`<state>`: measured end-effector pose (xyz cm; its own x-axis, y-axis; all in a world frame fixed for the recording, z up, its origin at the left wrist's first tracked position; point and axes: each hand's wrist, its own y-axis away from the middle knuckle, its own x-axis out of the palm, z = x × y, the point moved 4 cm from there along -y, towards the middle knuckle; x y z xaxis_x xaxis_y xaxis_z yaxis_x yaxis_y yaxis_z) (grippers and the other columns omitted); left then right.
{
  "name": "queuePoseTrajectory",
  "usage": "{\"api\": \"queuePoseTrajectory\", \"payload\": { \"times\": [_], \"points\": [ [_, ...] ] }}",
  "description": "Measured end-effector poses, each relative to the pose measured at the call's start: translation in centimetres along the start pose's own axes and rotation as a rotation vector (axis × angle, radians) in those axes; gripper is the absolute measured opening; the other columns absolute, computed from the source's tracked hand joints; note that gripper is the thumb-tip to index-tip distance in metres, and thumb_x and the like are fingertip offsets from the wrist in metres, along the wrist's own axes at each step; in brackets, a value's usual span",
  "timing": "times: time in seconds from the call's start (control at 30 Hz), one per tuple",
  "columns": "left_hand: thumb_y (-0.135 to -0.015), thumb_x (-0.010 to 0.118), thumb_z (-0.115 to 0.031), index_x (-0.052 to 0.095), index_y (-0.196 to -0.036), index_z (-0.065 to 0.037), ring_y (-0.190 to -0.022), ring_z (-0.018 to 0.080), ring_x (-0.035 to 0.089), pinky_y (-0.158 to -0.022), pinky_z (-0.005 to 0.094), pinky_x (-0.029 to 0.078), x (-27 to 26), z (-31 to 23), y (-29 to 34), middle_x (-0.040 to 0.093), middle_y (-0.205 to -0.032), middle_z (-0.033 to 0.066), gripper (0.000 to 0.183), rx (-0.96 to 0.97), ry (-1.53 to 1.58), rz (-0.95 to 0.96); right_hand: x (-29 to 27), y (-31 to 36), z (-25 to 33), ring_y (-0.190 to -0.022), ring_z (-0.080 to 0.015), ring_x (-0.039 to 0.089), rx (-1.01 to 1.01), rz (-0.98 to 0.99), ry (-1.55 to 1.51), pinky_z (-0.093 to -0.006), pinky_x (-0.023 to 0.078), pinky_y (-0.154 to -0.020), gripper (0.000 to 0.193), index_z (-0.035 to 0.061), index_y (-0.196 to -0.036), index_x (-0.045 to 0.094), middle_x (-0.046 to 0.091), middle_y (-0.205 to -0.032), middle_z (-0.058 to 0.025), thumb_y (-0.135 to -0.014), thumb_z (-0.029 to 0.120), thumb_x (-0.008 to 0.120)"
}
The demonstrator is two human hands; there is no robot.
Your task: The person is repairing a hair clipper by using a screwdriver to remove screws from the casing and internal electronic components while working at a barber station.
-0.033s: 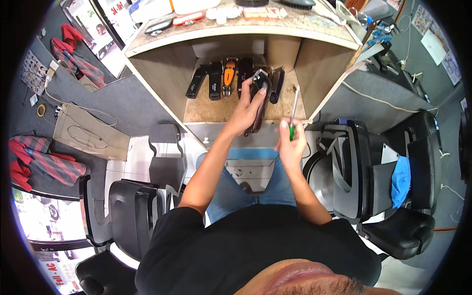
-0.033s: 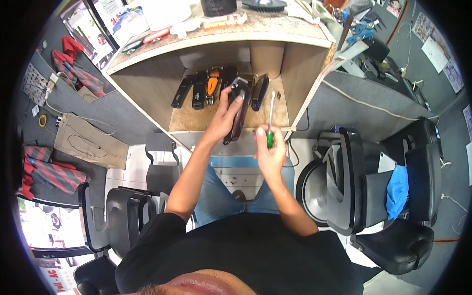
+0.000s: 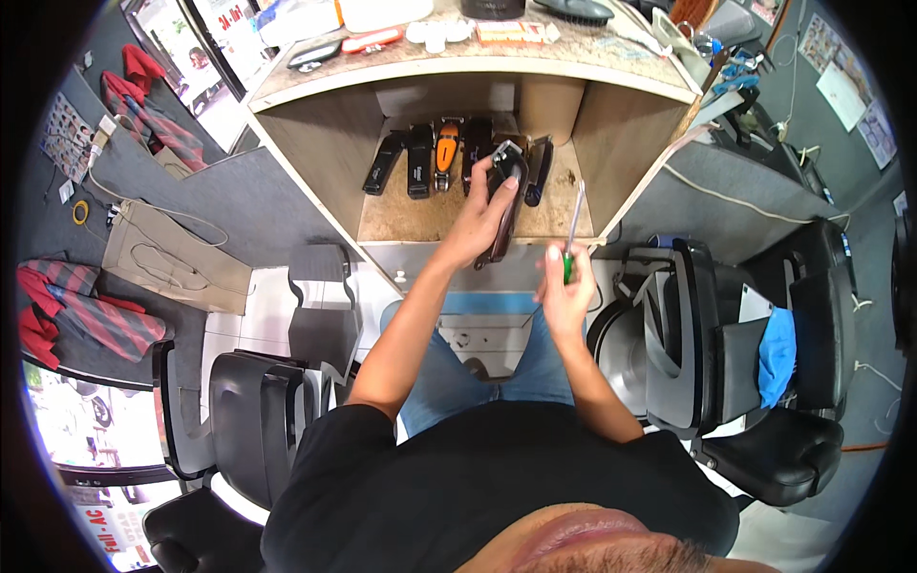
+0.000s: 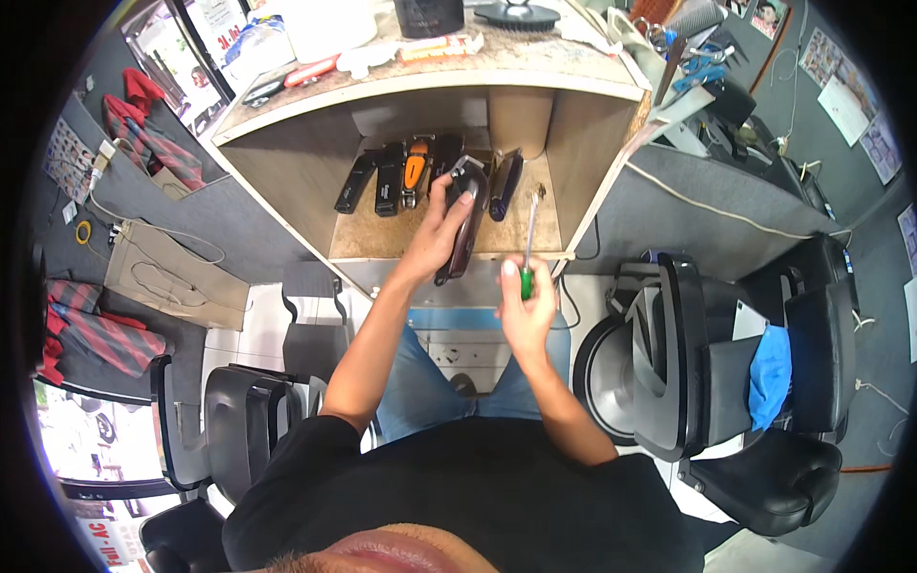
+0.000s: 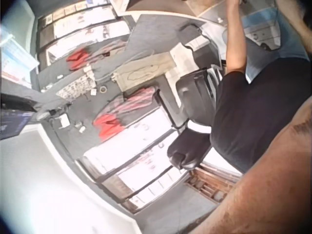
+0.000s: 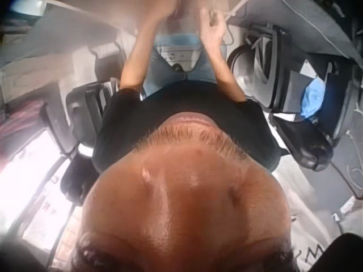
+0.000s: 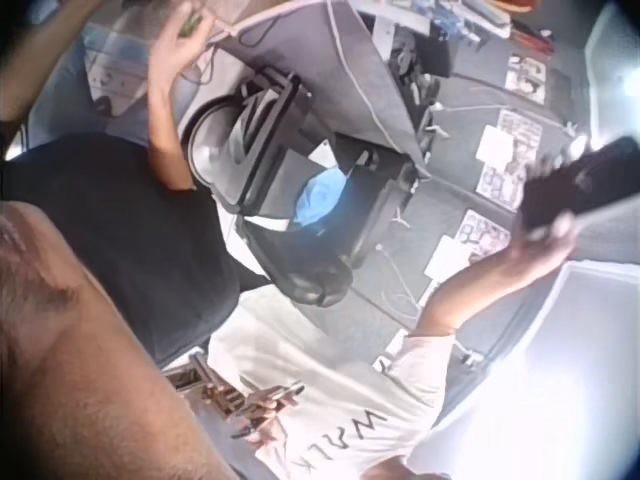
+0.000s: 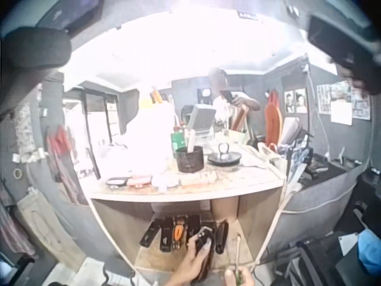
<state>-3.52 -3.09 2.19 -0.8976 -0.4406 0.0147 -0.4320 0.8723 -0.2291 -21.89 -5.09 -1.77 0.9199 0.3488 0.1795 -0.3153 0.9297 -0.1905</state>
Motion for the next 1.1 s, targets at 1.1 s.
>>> {"api": "queuePoseTrajectory", "payload": {
  "times": [1.1],
  "points": [
    [-0.11, 0.053, -0.053, 0.026, -0.159, -0.005, -0.112, 0.0191, 0.057, -0.095, 0.0326, 0.047, -0.2, -0.3, 0.1, 0.059, -0.13, 0.0175, 0.074, -0.11, -0.059, 0.065, -2.1, 4.5, -2.4, -0.049, -0.0063, 0.053, -0.046, 0.028, 0.099, -0.0242, 0.043, -0.041, 0.022, 0.0019, -0.102, 0.063, 0.064, -0.075, -0.0039, -0.107, 0.023, 0.067]
  ]
}}
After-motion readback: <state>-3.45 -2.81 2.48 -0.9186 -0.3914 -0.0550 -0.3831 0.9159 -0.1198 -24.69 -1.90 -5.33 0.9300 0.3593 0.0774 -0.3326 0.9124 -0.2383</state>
